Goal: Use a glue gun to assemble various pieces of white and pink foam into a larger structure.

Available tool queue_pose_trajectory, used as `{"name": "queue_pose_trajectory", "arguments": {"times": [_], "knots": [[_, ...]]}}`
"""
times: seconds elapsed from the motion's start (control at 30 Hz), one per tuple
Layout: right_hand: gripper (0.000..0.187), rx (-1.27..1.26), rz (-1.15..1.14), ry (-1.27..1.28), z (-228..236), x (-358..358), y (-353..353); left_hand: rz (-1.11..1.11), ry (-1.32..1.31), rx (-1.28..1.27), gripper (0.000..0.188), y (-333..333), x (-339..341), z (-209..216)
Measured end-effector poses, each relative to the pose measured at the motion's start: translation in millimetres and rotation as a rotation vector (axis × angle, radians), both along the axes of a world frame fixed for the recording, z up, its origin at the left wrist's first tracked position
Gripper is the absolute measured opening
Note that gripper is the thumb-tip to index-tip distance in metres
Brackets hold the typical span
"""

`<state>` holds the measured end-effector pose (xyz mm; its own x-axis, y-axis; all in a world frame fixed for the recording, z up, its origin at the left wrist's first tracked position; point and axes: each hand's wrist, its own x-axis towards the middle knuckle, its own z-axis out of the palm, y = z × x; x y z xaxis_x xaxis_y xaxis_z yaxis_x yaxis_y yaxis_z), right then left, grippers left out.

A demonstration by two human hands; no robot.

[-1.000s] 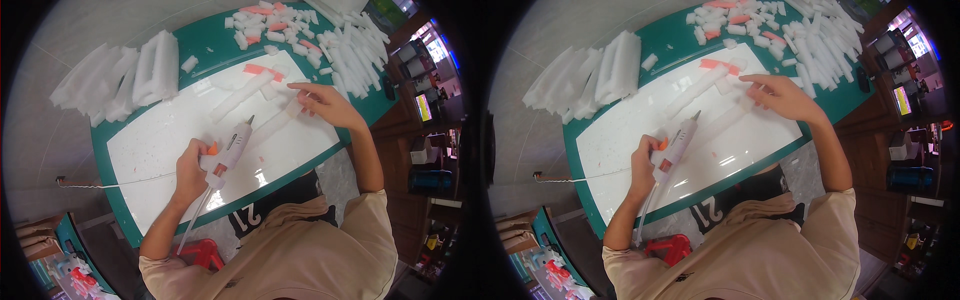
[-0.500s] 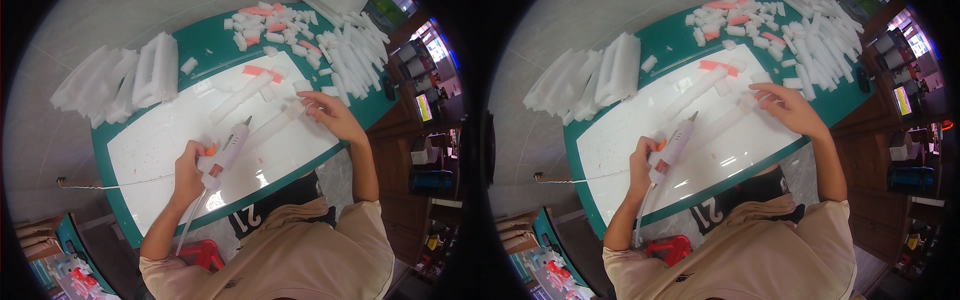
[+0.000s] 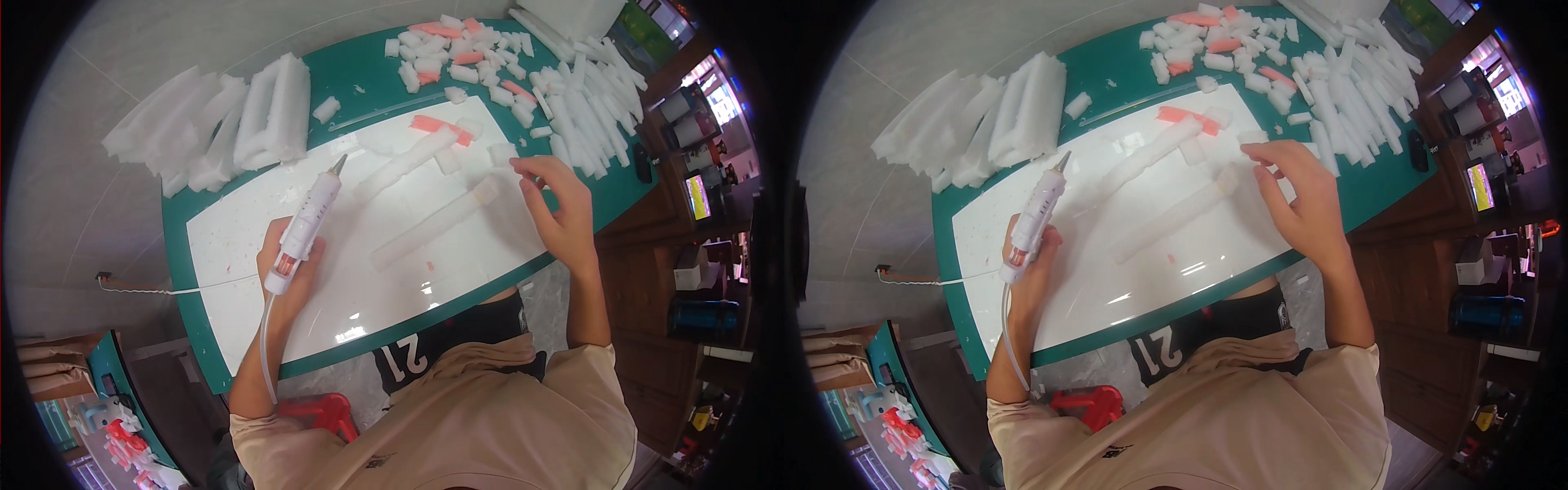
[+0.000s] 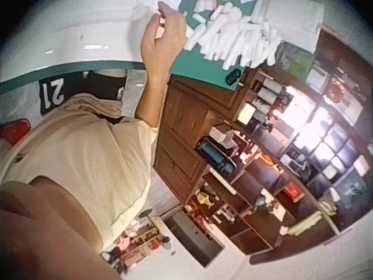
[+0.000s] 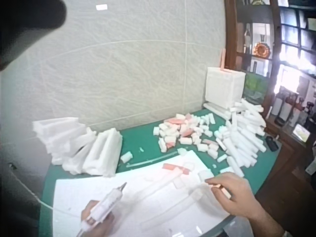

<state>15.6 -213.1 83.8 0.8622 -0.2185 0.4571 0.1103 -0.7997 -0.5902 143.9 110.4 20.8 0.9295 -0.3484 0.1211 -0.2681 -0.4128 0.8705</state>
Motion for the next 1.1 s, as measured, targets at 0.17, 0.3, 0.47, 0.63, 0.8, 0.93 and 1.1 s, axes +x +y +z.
{"name": "queue_pose_trajectory", "arguments": {"times": [0.17, 0.3, 0.47, 0.63, 0.8, 0.93, 1.1], "knots": [[0.023, -0.006, -0.102, -0.104, -7, 3, -20, 0.042, -0.029, -0.083, 0.032, 6, 2, -7], [0.022, 0.072, -0.197, -0.072, -17, 8, -40, 0.038, 0.025, -0.076, 0.022, 5, 2, 0], [0.022, 0.077, -0.229, -0.069, -30, 19, -58, 0.045, -0.003, -0.054, 0.017, 5, 2, -1], [0.021, -0.008, -0.228, -0.067, -35, 35, -66, 0.071, 0.001, -0.048, 0.017, 8, 4, -6], [0.023, 0.031, -0.293, 0.001, -41, 34, -88, 0.056, 0.017, -0.02, 0.016, 4, 2, 4], [0.026, 0.157, -0.37, 0.232, -34, 42, -97, 0.031, 0.049, 0.025, 0.018, 7, 4, 2], [0.03, -0.203, -0.295, 0.047, -56, 80, -143, 0.022, 0.019, 0.039, 0.019, 6, 4, 5]]}}
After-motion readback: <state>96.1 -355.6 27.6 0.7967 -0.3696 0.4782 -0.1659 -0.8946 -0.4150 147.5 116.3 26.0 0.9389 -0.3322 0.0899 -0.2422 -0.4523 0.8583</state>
